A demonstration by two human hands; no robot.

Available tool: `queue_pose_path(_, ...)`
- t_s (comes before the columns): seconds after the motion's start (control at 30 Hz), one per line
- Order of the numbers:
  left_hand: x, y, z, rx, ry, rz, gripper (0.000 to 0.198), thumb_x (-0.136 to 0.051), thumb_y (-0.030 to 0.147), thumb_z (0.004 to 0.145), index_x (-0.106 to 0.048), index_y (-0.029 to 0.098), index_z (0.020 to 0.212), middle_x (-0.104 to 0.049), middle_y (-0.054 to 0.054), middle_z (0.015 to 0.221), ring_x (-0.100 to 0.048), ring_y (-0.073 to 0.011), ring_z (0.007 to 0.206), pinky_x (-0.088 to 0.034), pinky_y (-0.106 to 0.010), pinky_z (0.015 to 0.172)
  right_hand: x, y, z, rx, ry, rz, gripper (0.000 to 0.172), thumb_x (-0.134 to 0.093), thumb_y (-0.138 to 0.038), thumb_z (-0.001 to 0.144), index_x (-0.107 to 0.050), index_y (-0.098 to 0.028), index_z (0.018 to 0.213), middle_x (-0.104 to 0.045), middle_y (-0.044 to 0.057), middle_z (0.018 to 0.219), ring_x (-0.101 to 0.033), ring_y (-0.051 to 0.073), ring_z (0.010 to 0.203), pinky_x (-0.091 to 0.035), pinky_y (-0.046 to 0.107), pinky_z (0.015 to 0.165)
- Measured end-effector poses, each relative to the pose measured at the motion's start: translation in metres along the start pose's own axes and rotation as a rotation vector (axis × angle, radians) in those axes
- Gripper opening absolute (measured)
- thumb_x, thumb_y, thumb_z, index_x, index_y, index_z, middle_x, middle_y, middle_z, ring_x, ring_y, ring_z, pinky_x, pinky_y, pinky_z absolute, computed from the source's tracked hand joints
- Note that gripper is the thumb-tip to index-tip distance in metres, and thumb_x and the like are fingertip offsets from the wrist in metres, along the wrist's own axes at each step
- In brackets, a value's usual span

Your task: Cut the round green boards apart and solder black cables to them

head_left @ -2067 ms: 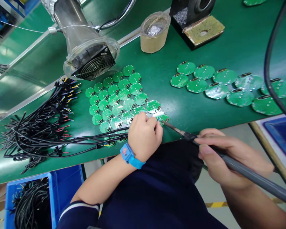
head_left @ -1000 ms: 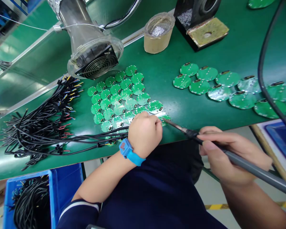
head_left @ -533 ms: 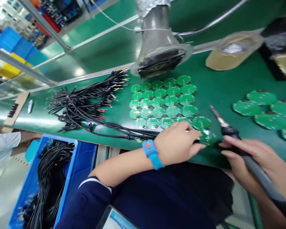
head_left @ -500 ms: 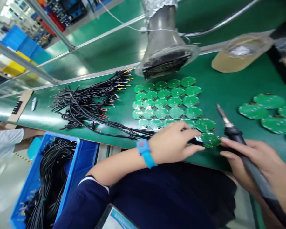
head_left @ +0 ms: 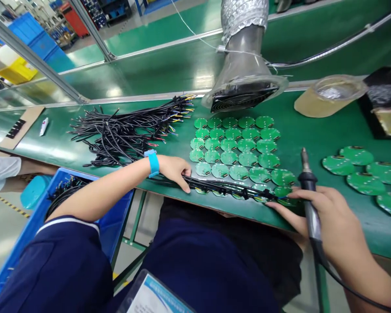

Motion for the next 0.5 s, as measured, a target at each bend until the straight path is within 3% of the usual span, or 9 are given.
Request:
queue_pose_path(0.13,0.0,0.015,-0.007,0.015,-0.014,-0.018,0.038,-0.066,0.049,0.069,-0.063,0.016,0.088,-0.061,0.0,0.075,-0.052,-0.0117,0.063,-0.036,-0.02,0.055,0.005,-0.007,0.004,0.06,-0.005,0.015,0.045,-0.055,-0.061,0.075,-0.052,-0.019,0.091,-0.052,0.007,0.084,-0.055,0.02,0.07,-0.048,0.031,0.06)
queue_pose_path(0.2,0.004,0.025,-0.015,0.035,0.152,0.13,0.024,-0.062,0.038,0.076,-0.065,0.017,0.088,-0.062,-0.002,0.082,-0.055,-0.0133,0.068,-0.038,-0.022,0.058,0.003,-0.007,0.004,0.071,-0.008,0.015,0.045,-0.057,-0.06,0.074,-0.052,-0.019,0.092,-0.053,0.008,0.085,-0.056,0.022,0.073,-0.048,0.033,0.063)
queue_pose_path(0.3,0.0,0.048,-0.038,0.011,0.535,0.464,0.016,-0.05,0.019,0.084,-0.064,0.017,0.09,-0.061,-0.007,0.096,-0.057,-0.0173,0.077,-0.042,-0.026,0.062,0.001,-0.007,0.003,0.08,-0.004,0.005,0.043,-0.059,-0.057,0.074,-0.051,-0.02,0.093,-0.056,0.009,0.086,-0.058,0.024,0.079,-0.049,0.035,0.07)
queue_pose_path(0.4,-0.037,0.062,-0.054,-0.134,0.81,0.61,0.024,-0.039,0.016,0.09,-0.06,0.014,0.101,-0.062,-0.008,0.095,-0.058,-0.0178,0.076,-0.046,-0.029,0.063,0.001,-0.007,0.004,0.078,-0.004,-0.019,0.04,-0.058,-0.056,0.075,-0.05,-0.021,0.093,-0.057,0.008,0.084,-0.058,0.026,0.08,-0.05,0.037,0.07)
queue_pose_path(0.5,-0.078,0.055,-0.057,-0.24,0.959,0.554,0.033,-0.04,0.029,0.091,-0.051,0.011,0.117,-0.062,-0.012,0.104,-0.059,-0.0184,0.085,-0.05,-0.031,0.072,-0.002,-0.003,0.002,0.068,-0.023,-0.012,0.039,-0.055,-0.059,0.075,-0.049,-0.024,0.093,-0.057,0.007,0.08,-0.058,0.027,0.076,-0.05,0.038,0.065)
Point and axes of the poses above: each hand's wrist, its own z-axis towards the middle knuckle, its own x-axis out of the back of the hand, y = z × x, the point moved 9 cm from there along z, towards the middle knuckle
